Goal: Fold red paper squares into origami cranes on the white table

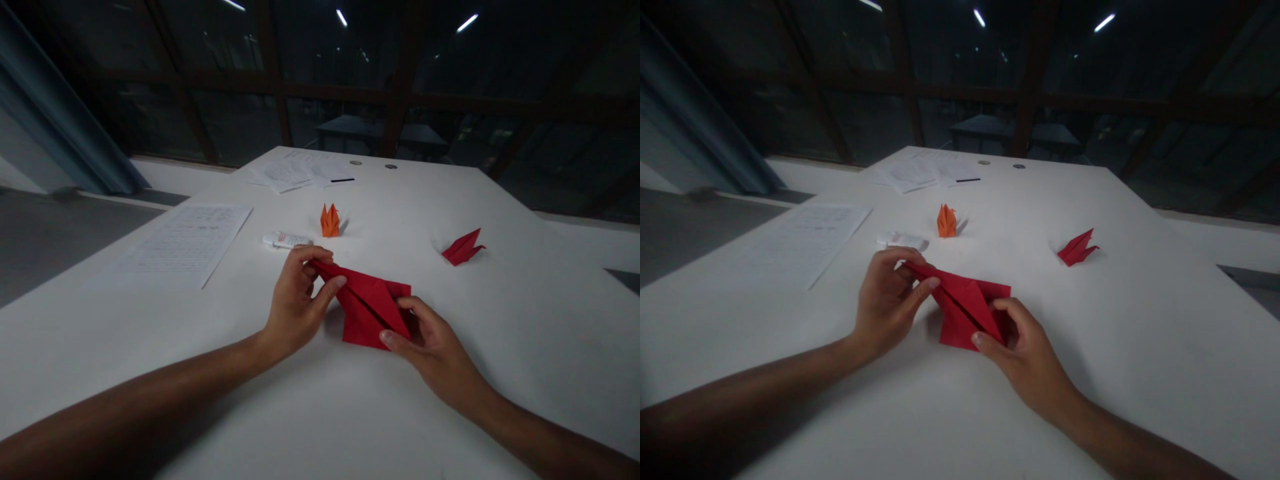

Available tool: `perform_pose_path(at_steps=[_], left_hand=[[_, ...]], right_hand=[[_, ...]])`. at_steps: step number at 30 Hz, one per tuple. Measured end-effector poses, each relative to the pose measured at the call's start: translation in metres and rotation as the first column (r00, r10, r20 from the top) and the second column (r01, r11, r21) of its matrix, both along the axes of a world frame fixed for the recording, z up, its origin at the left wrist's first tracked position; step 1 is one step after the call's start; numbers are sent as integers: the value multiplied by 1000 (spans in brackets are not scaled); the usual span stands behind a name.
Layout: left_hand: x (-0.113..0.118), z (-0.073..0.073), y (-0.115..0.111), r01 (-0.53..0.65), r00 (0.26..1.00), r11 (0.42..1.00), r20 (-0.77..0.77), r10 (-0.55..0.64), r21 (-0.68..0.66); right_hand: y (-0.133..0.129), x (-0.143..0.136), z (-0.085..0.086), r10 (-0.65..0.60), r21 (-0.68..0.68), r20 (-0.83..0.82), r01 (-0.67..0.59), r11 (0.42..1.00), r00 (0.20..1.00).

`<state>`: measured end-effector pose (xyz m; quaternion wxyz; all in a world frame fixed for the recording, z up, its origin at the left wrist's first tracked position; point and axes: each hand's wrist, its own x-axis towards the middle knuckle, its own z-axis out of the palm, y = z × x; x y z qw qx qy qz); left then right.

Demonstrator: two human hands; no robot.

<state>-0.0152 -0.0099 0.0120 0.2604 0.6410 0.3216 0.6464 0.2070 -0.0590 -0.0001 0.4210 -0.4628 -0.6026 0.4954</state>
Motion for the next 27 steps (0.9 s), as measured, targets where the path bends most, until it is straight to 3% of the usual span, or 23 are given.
perform_pose_path(at_steps=[2,4,6,9,11,12,16,20,23,27], left_hand=[[1,0,0,37,999,999,8,-37,8],[0,0,1,106,994,994,-8,-107,-5],[-4,-1,4,160,984,987,-69,-162,-23],[-14,-1,9,140,947,990,-292,-132,7],[-22,-2,12,133,887,990,-450,-101,40],[-25,-1,14,159,866,986,-488,-111,58],[-32,1,15,304,760,946,-628,-169,114],[-28,3,12,450,513,892,-806,-296,-40],[-24,3,11,458,401,876,-845,-355,-151],[-24,3,13,500,385,848,-832,-399,-175]], right_hand=[[0,4,-3,-79,149,94,65,987,992],[1,8,-3,-184,354,181,111,929,966],[5,14,-3,-288,568,234,110,816,928],[13,23,-3,-395,819,293,-16,573,871],[15,25,-4,-434,878,388,-182,443,813],[14,25,-5,-444,866,460,-279,414,768],[0,16,-4,-392,694,720,-603,394,573],[-15,8,3,-261,568,819,-661,491,511],[-20,8,3,-169,547,813,-631,550,558],[-14,15,-4,-169,659,629,-404,634,759]])
